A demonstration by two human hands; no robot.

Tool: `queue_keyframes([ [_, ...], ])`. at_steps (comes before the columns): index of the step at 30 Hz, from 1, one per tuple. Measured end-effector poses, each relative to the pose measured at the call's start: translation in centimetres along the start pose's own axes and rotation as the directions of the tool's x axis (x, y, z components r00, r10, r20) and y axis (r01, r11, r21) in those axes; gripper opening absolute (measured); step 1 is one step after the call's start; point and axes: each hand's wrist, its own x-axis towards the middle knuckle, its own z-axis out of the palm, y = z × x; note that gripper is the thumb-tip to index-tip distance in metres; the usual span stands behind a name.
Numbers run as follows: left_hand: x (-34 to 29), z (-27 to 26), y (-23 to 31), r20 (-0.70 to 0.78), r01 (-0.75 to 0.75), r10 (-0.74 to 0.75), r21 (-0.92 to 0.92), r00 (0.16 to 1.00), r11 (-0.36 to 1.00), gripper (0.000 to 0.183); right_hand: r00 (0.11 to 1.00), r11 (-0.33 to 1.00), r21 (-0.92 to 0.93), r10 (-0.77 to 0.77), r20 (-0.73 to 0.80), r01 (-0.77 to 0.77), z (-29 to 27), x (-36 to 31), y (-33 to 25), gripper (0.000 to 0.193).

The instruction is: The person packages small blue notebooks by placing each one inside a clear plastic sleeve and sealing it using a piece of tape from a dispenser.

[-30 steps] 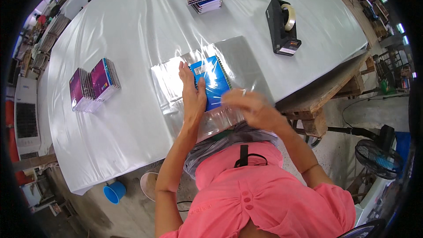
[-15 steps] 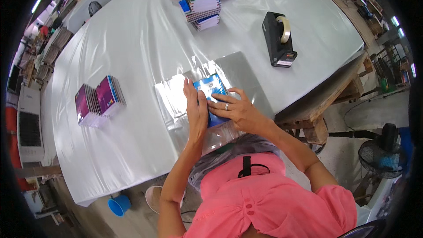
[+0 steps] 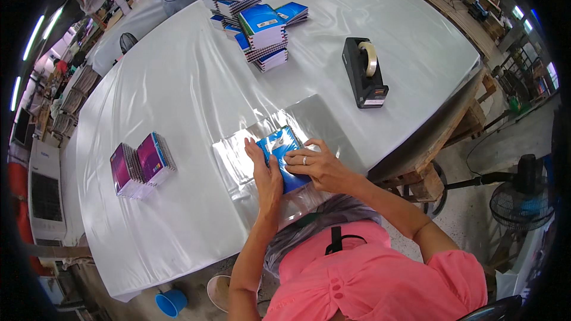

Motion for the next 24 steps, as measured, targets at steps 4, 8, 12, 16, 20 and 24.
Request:
queue_keyframes([
  [4, 0.0, -1.5, 0.2, 0.137, 0.201, -0.169, -0.269, 0.976, 0.942, 0.063, 1.000, 0.995, -0.099, 0.002, 0.030, 0.001, -0.5, 0.3, -0.6, 0.036],
  [8, -1.6, -8.5, -1.4, 0.208, -0.308, 0.238, 0.435, 0.949, 0.846, 0.070, 0.999, 0.987, -0.159, -0.018, 0.031, 0.023, -1.0, -0.2, -0.4, 0.032],
  [12, -4.2, -13.1, 0.8, 0.624, -0.420, -0.209, 0.699, 0.753, 0.579, 0.065, 0.998, 0.980, -0.193, -0.039, 0.058, 0.049, -0.8, 0.0, -0.3, 0.035],
  [16, -5.6, -12.9, -1.0, 0.608, -0.514, -0.047, 0.707, 0.792, 0.486, 0.052, 0.997, 0.984, -0.176, -0.011, 0.078, 0.025, -0.7, 0.0, -0.7, 0.037],
  [20, -5.7, -12.6, -1.3, 0.583, -0.541, 0.049, 0.714, 0.811, 0.444, 0.048, 0.996, 0.990, -0.141, 0.024, 0.085, -0.012, -1.0, 0.1, -1.1, 0.043],
  [24, -4.9, -13.7, 0.3, 0.639, -0.542, -0.007, 0.659, 0.769, 0.522, 0.046, 0.997, 0.987, -0.160, 0.022, 0.074, -0.010, -0.9, 0.0, -1.0, 0.040],
])
